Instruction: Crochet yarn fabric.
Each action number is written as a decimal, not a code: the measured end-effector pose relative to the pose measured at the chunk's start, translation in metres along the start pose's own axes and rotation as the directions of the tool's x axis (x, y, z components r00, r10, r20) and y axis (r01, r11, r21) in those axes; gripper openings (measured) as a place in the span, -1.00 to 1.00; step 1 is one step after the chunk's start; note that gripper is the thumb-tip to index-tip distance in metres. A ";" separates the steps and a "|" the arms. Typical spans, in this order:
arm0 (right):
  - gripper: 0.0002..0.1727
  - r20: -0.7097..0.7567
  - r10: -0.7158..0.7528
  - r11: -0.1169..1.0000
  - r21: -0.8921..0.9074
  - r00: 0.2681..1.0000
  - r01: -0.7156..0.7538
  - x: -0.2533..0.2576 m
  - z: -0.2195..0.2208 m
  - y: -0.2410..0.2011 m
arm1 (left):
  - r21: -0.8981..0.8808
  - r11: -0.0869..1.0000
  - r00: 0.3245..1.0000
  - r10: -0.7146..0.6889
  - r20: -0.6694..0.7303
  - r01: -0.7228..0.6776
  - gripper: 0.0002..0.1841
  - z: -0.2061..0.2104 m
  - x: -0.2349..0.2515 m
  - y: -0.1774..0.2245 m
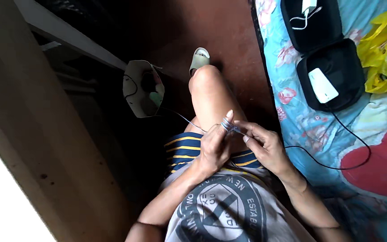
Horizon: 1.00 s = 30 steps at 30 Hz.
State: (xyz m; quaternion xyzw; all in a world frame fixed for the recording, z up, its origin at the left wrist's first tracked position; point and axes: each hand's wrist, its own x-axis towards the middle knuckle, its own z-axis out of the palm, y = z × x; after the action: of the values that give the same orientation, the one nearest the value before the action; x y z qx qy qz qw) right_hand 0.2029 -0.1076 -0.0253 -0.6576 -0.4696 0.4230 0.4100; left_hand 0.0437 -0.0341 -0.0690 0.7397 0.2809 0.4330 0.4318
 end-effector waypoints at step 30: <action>-0.66 -0.030 -0.057 0.984 0.168 0.998 0.062 0.001 -0.007 0.001 | -0.470 0.749 0.884 -0.390 0.258 0.468 -0.44 -0.018 0.017 0.022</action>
State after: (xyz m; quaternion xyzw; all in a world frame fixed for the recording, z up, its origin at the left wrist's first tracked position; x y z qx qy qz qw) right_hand 0.2102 -0.1081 -0.0240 -0.6115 -0.4464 0.4405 0.4825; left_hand 0.0368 -0.0239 -0.0387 0.5397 0.2841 0.3268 0.7220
